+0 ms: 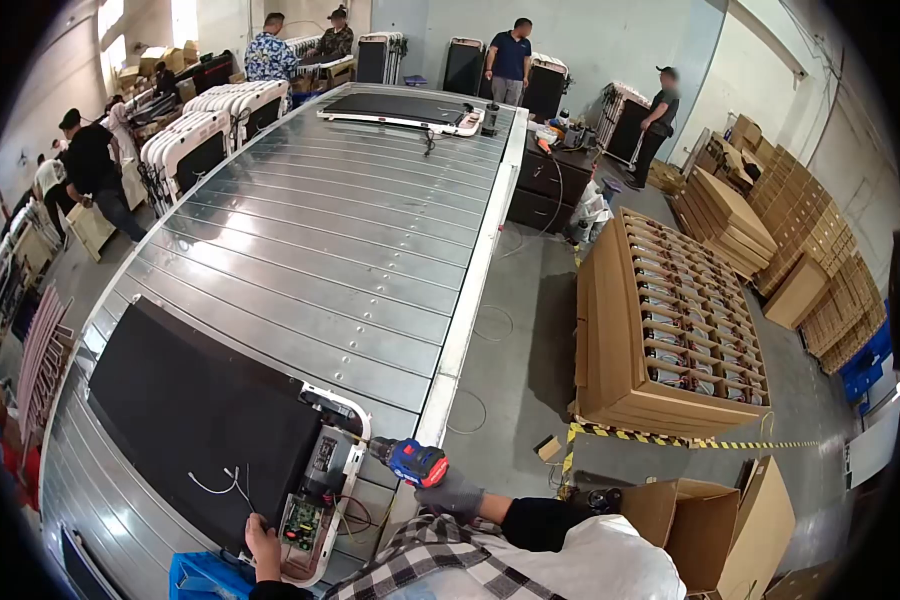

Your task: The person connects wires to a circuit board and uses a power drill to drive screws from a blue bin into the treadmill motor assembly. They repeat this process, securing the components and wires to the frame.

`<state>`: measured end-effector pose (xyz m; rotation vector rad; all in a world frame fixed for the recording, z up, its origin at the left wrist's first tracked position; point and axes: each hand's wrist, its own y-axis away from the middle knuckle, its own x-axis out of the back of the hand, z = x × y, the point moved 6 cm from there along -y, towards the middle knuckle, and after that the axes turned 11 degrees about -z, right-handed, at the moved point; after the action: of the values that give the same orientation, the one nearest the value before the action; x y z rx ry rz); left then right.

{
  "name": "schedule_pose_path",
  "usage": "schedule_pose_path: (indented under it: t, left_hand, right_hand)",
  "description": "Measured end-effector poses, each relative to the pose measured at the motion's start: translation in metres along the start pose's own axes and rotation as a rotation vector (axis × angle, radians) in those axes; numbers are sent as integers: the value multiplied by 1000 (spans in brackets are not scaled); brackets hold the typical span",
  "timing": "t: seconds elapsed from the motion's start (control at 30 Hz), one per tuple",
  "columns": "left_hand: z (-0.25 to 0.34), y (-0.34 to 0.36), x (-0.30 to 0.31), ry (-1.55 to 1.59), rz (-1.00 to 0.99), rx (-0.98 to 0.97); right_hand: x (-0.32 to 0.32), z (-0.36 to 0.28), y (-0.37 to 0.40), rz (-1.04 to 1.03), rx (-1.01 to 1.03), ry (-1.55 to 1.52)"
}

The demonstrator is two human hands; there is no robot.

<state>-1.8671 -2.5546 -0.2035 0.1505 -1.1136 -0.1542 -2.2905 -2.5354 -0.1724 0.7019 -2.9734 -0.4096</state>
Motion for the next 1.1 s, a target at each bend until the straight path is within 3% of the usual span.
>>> schedule_pose_path:
  t: [0.13,0.23,0.33,0.43,0.47,0.5,0.57,0.6,0.63,0.67,0.7,0.77,0.8,0.83,0.87,0.97,1.1]
  left_hand:
    - [-25,34,31,247,401,152]
    - [-81,63,36,350,657,246]
    - [-113,72,35,235,604,452]
    - [-145,62,24,272,541,525]
    - [-152,54,18,372,503,454]
    - [-188,45,-6,790,645,280]
    - [-178,41,-2,801,617,199]
    - [-169,44,9,522,611,336]
    - [-167,45,16,455,495,469]
    - [-146,52,30,186,536,573]
    - [-126,60,31,-2,701,567]
    - [-36,66,55,-85,764,360]
    - [-12,68,53,35,761,338]
    - [13,69,47,-49,648,360]
    - [32,71,33,-68,617,199]
    - [67,63,-9,19,349,122]
    - [62,53,-22,125,385,256]
  right_hand:
    - [-8,-1,-3,-1,-1,-9]
    - [-11,-2,-3,-4,-7,-8]
    - [-13,-1,-2,-6,-8,-8]
    - [-10,-3,-1,-13,-6,9]
    - [-10,-2,-2,-12,-5,21]
    - [-11,0,-5,-26,-4,40]
    - [-9,4,-8,-39,1,70]
    - [-9,8,-5,-49,-5,86]
    - [-7,10,-4,-46,-10,79]
    - [-4,11,-5,-42,-17,60]
    - [-1,11,-7,-43,-26,24]
    - [5,10,-5,-51,-50,-46]
    - [8,10,-5,-56,-63,-79]
    - [12,12,-4,-67,-72,-100]
    - [14,18,-6,-91,-84,-107]
    - [27,55,-14,-168,-77,-36]
    - [21,26,-32,-212,-80,-78]
